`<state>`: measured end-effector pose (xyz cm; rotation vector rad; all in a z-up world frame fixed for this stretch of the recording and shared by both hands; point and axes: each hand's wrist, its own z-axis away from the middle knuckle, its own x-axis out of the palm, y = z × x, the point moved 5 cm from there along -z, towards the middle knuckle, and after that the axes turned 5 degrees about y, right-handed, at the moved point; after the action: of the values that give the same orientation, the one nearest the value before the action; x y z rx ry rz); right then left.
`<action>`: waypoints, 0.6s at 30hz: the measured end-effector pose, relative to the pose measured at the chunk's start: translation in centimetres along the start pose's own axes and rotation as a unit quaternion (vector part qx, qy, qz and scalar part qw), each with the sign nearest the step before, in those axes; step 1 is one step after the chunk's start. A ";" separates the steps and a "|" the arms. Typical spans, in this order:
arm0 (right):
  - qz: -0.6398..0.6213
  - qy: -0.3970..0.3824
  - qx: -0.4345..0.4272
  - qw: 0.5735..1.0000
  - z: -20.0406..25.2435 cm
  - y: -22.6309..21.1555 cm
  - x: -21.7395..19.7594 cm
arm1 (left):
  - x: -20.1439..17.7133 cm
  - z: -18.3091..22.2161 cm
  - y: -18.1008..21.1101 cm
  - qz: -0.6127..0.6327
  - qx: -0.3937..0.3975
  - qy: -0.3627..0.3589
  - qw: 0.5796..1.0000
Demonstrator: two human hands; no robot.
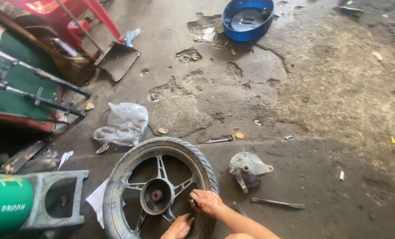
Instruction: Using tire levers to remove a motorcycle tire from its rim.
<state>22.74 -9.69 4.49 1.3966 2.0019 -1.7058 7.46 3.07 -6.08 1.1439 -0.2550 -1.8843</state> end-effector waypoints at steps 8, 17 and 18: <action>0.012 -0.017 0.020 1.000 -0.4 0.3 0.5 | -1.3 1.1 1.8 0.003 -0.040 -0.007 0.999; 0.015 -0.021 0.033 0.999 -0.5 0.3 0.5 | 0.0 -0.5 0.4 -0.031 -0.050 -0.014 0.998; 0.019 -0.022 0.034 0.999 -0.5 0.2 0.5 | 0.2 -0.6 0.2 -0.047 -0.053 -0.017 0.997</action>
<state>22.80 -8.99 4.19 1.3960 1.8975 -1.7888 8.02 2.97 -6.36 1.0693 -0.1206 -1.9762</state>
